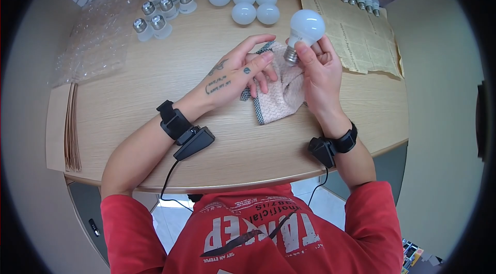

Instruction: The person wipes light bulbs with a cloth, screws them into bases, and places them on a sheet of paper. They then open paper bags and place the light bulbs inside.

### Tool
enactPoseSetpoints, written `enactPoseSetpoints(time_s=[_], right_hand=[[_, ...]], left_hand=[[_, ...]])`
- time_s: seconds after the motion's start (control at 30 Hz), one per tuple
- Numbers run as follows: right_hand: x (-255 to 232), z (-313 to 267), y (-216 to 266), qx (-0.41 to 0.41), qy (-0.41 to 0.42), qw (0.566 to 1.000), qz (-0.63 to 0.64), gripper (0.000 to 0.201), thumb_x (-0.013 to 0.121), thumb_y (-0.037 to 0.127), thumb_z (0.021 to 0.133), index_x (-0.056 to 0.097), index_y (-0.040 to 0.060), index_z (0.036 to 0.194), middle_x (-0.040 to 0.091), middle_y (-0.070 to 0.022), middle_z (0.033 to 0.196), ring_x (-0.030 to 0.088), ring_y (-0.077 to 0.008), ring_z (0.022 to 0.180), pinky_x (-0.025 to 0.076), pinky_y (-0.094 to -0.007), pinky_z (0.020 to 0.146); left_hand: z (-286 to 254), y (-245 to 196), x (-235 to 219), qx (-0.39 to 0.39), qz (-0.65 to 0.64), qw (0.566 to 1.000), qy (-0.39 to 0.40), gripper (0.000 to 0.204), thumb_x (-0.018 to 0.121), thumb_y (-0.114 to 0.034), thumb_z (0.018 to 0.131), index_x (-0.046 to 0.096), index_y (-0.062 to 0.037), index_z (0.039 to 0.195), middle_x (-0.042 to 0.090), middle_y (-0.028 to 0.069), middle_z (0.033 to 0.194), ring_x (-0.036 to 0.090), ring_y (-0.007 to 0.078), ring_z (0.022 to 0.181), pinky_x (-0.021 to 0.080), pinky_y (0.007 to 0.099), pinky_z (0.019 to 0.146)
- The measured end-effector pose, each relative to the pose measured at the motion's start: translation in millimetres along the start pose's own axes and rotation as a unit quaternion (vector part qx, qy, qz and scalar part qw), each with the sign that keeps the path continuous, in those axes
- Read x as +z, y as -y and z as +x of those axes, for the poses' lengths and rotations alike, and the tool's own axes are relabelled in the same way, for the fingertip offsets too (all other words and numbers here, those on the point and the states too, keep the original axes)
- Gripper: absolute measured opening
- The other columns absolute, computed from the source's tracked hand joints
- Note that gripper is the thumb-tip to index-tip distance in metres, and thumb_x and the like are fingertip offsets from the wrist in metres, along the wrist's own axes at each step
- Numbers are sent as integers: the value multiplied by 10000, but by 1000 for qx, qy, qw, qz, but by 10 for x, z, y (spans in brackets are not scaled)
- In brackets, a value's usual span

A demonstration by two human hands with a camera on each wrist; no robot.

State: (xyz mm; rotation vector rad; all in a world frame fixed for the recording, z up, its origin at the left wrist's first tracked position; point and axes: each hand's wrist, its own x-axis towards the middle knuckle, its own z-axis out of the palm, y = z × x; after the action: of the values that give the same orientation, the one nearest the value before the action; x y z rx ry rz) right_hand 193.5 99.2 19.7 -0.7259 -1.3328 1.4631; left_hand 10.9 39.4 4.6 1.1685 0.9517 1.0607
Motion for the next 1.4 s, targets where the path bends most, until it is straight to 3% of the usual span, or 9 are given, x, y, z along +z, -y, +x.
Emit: enactPoseSetpoints(time_s=[0.2, 0.33, 0.53, 0.63, 0.8, 0.93, 1.03, 1.23, 1.4], right_hand=[[-351, 242, 254, -1, -52, 999, -14, 344, 689, 241, 939, 624, 2, 1176, 668, -36, 1013, 573, -62, 872, 440, -209, 736], [-1037, 655, 468, -20, -92, 987, -127, 359, 662, 366, 950, 678, 19, 1041, 667, -25, 873, 580, -56, 784, 446, -210, 695], [-2395, 1345, 626, 46, -190, 906, -376, 402, 669, 440, 923, 658, 39, 902, 630, -16, 717, 581, -84, 633, 449, -222, 612], [-2752, 1478, 644, 101, -197, 848, -481, 374, 664, 424, 922, 653, 51, 941, 572, 25, 675, 520, -55, 595, 407, -224, 568], [-3533, 1725, 506, 157, -186, 813, -530, 410, 693, 387, 881, 686, 1, 1021, 608, -5, 698, 558, -94, 617, 440, -253, 584], [-3734, 1879, 391, 168, -190, 753, -607, 474, 708, 391, 849, 708, -6, 1107, 643, -27, 731, 590, -133, 645, 471, -300, 615], [-3868, 1983, 324, 162, -189, 743, -622, 488, 713, 412, 834, 721, 8, 1108, 676, -38, 770, 612, -154, 673, 481, -325, 634], [-3888, 2067, 283, 174, -200, 744, -613, 458, 711, 407, 827, 736, 23, 1076, 697, -39, 805, 620, -154, 683, 478, -323, 649], [-3866, 2074, 265, 137, -189, 757, -611, 452, 713, 365, 825, 716, 2, 1094, 702, -48, 820, 617, -144, 685, 477, -324, 637]], left_hand=[[12, 25, -17, -3, -12, 1000, 6, 500, 456, -327, 1049, 347, -87, 1475, 648, 120, 924, 636, 118, 728, 511, 221, 588], [12, 21, -3, 1, 17, 1000, 2, 485, 452, -308, 1052, 353, -84, 1471, 647, 110, 914, 632, 107, 719, 509, 213, 583], [-3, -13, 18, -1, 37, 999, 3, 456, 446, -269, 1054, 367, -79, 1461, 642, 90, 889, 623, 96, 712, 504, 212, 585], [-4, -12, 26, -6, 38, 999, 3, 445, 449, -253, 1052, 378, -78, 1455, 638, 84, 880, 614, 92, 710, 500, 216, 592], [-4, -45, 37, -17, 42, 999, 2, 445, 464, -234, 1045, 382, -73, 1452, 634, 82, 875, 601, 88, 710, 492, 219, 597], [-5, -49, 30, -20, 45, 999, 4, 445, 471, -219, 1041, 383, -74, 1453, 635, 81, 879, 598, 89, 724, 489, 220, 606], [2, -61, 33, -25, 44, 999, 7, 442, 468, -207, 1040, 383, -75, 1454, 636, 80, 882, 596, 90, 733, 487, 221, 613], [2, -45, 27, -33, 35, 999, 8, 440, 463, -184, 1038, 380, -74, 1456, 635, 76, 884, 592, 89, 733, 483, 221, 615], [1, -56, 22, -34, 34, 999, 9, 442, 470, -173, 1032, 385, -75, 1454, 635, 71, 881, 592, 88, 733, 482, 214, 612]])
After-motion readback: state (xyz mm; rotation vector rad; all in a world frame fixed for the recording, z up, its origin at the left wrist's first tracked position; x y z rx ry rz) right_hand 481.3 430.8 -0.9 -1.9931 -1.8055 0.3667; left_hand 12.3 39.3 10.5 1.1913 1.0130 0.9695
